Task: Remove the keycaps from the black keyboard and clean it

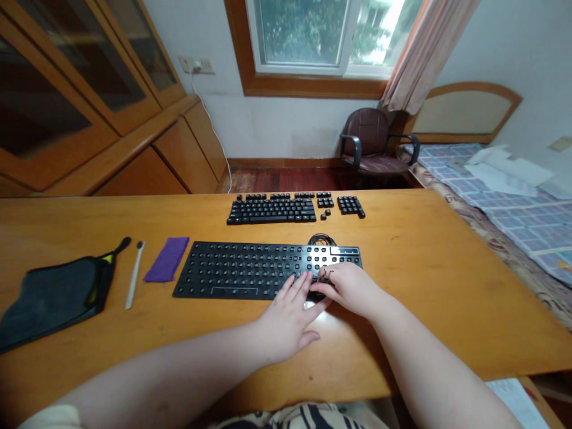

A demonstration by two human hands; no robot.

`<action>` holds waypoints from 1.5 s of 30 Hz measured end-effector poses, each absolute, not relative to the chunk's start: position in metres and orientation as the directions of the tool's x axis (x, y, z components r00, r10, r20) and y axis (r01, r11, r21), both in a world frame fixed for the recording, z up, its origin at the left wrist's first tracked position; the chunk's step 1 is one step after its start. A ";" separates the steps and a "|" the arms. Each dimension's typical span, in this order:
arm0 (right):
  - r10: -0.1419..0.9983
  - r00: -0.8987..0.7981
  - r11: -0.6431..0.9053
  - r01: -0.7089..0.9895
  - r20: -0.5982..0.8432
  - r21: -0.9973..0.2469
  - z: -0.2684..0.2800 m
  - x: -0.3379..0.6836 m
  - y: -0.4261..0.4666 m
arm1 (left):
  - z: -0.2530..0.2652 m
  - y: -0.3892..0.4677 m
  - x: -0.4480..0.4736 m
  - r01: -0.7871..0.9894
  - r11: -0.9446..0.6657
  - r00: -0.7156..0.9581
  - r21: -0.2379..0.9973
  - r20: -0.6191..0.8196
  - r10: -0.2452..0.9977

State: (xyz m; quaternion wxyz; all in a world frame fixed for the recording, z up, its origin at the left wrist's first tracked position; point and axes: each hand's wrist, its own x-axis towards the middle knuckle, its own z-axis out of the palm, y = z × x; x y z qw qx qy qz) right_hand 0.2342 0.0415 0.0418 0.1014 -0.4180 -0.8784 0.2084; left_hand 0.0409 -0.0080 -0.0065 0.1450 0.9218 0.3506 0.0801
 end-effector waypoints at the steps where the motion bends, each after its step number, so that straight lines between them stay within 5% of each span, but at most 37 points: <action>1: 0.779 -0.627 0.560 0.692 0.005 -0.456 0.041 0.234 0.042 | -0.007 -0.008 0.041 0.622 -0.715 0.742 0.320 0.052 0.668; 12: 0.664 -0.743 0.669 0.540 0.085 -0.511 0.041 0.233 0.043 | -0.009 -0.007 0.041 0.605 -0.724 0.749 0.332 0.071 0.659; 27: 0.640 -0.765 0.738 0.586 0.070 -0.334 0.049 0.227 0.027 | -0.005 -0.006 0.039 0.600 -0.712 0.755 0.364 0.037 0.655; 33: 0.635 -0.670 0.744 0.397 0.384 -0.538 0.069 0.248 0.015 | 0.001 -0.005 0.039 0.588 -0.704 0.758 0.397 0.031 0.651; 37: 0.773 -0.433 0.634 0.491 0.464 -0.597 0.055 0.257 0.023 | -0.002 -0.005 0.039 0.581 -0.701 0.753 0.413 0.055 0.656; 41: 0.911 -0.130 0.410 0.388 0.391 -0.826 0.030 0.244 0.036 | 0.001 -0.007 0.039 0.595 -0.634 0.666 0.494 0.139 0.733; 45: 0.980 -0.047 0.197 0.184 0.191 -0.963 0.020 0.228 0.038 | 0.006 0.000 0.038 0.491 -0.458 0.439 0.741 0.243 0.865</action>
